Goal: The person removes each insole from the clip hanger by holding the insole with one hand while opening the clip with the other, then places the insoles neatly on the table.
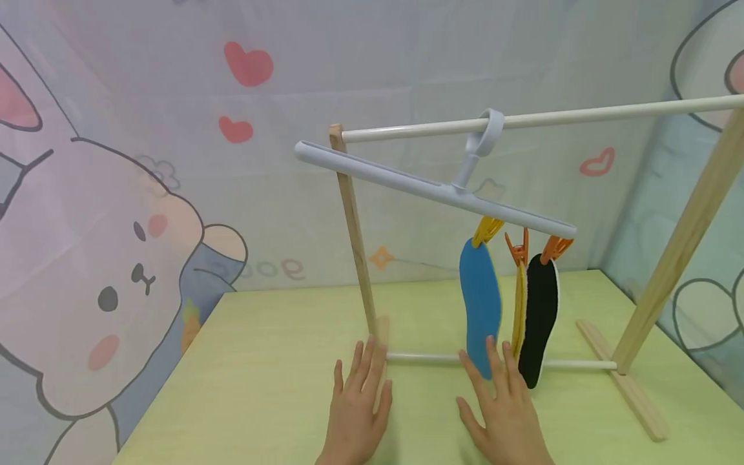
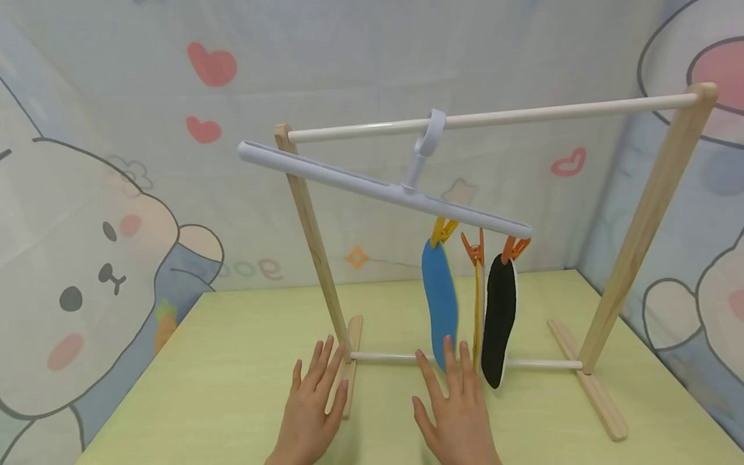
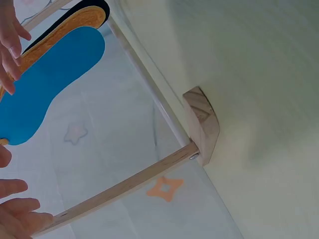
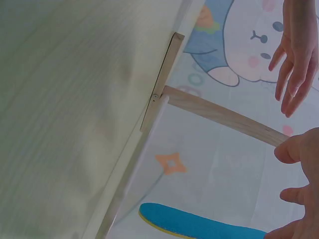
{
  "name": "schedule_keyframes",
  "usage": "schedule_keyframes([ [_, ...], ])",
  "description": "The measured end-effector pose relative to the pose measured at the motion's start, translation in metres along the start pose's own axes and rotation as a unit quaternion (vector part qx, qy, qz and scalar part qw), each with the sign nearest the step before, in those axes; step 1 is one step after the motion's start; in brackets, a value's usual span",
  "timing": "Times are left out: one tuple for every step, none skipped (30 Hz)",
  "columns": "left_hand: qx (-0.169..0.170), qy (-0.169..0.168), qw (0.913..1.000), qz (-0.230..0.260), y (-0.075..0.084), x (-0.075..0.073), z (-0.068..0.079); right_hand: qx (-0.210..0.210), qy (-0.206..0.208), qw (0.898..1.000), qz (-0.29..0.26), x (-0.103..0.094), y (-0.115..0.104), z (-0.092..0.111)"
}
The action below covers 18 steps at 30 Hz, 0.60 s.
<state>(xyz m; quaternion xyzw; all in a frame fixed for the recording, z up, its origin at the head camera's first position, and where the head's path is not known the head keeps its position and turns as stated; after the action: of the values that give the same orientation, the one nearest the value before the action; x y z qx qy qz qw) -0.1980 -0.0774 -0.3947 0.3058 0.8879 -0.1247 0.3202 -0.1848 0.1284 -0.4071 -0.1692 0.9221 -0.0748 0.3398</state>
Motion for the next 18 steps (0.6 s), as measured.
schedule_keyframes([
  [-0.002, 0.001, 1.0000, 0.008, -0.001, -0.001, -0.001, -0.003, 0.006, 1.000, -0.002, -0.001, 0.000, -0.001],
  [-0.005, 0.000, 0.9998, 0.018, -0.001, -0.001, -0.002, -0.005, 0.011, 1.000, -0.006, -0.001, 0.000, -0.002],
  [-0.009, -0.001, 0.9996, 0.028, -0.002, -0.002, -0.003, -0.007, 0.016, 1.000, -0.010, -0.002, 0.000, -0.003],
  [-0.014, -0.001, 0.9991, 0.039, -0.003, -0.002, -0.004, -0.009, 0.020, 1.000, -0.014, -0.003, 0.001, -0.004],
  [-0.018, -0.002, 0.9985, 0.051, -0.003, -0.003, -0.006, -0.010, 0.024, 1.000, -0.017, -0.004, 0.001, -0.005],
  [-0.022, -0.001, 0.9977, 0.065, -0.004, -0.003, -0.007, -0.012, 0.029, 0.999, -0.022, -0.005, 0.001, -0.006],
  [-0.027, -0.001, 0.9964, 0.080, -0.004, -0.003, -0.009, -0.013, 0.033, 0.999, -0.028, -0.006, 0.001, -0.007],
  [-0.033, -0.002, 0.9951, 0.094, -0.005, -0.004, -0.010, -0.014, 0.036, 0.999, -0.033, -0.007, 0.001, -0.008],
  [-0.038, -0.004, 0.9933, 0.109, -0.005, -0.004, -0.012, -0.014, 0.039, 0.998, -0.037, -0.008, 0.002, -0.009],
  [-0.045, -0.006, 0.9912, 0.124, -0.006, -0.004, -0.013, -0.013, 0.038, 0.998, -0.041, -0.008, 0.002, -0.010],
  [-0.051, -0.008, 0.9891, 0.138, -0.006, -0.003, -0.014, -0.012, 0.036, 0.998, -0.044, -0.009, 0.002, -0.010],
  [-0.055, -0.009, 0.9868, 0.152, -0.007, -0.003, -0.016, -0.011, 0.033, 0.998, -0.049, -0.009, 0.003, -0.011],
  [-0.060, -0.011, 0.9845, 0.164, -0.007, -0.002, -0.017, -0.009, 0.028, 0.998, -0.052, -0.010, 0.004, -0.011],
  [-0.063, -0.011, 0.9824, 0.175, -0.007, -0.002, -0.018, -0.006, 0.023, 0.998, -0.055, -0.010, 0.004, -0.012],
  [-0.063, -0.008, 0.9804, 0.187, -0.007, -0.002, -0.019, -0.004, 0.019, 0.998, -0.058, -0.010, 0.005, -0.012],
  [-0.061, -0.004, 0.9784, 0.198, -0.008, -0.001, -0.020, -0.002, 0.013, 0.998, -0.061, -0.010, 0.006, -0.013],
  [-0.056, 0.002, 0.9768, 0.207, -0.008, -0.001, -0.021, -0.002, 0.011, 0.998, -0.066, -0.010, 0.007, -0.014],
  [-0.049, 0.010, 0.9747, 0.218, -0.008, -0.001, -0.023, -0.001, 0.009, 0.997, -0.070, -0.011, 0.007, -0.015],
])
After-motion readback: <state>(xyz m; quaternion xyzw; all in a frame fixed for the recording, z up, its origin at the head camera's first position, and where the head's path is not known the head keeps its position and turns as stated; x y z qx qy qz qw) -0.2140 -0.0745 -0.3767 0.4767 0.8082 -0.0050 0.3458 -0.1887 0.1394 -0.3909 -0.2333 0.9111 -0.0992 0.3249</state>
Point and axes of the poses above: each hand's wrist, its own z-axis away from the middle knuckle, its own x-axis out of the palm, y = z × x, the point moved 3 cm from there along -z, towards the middle knuckle, and after that the axes turned 13 degrees about x, right-handed, at the moved point
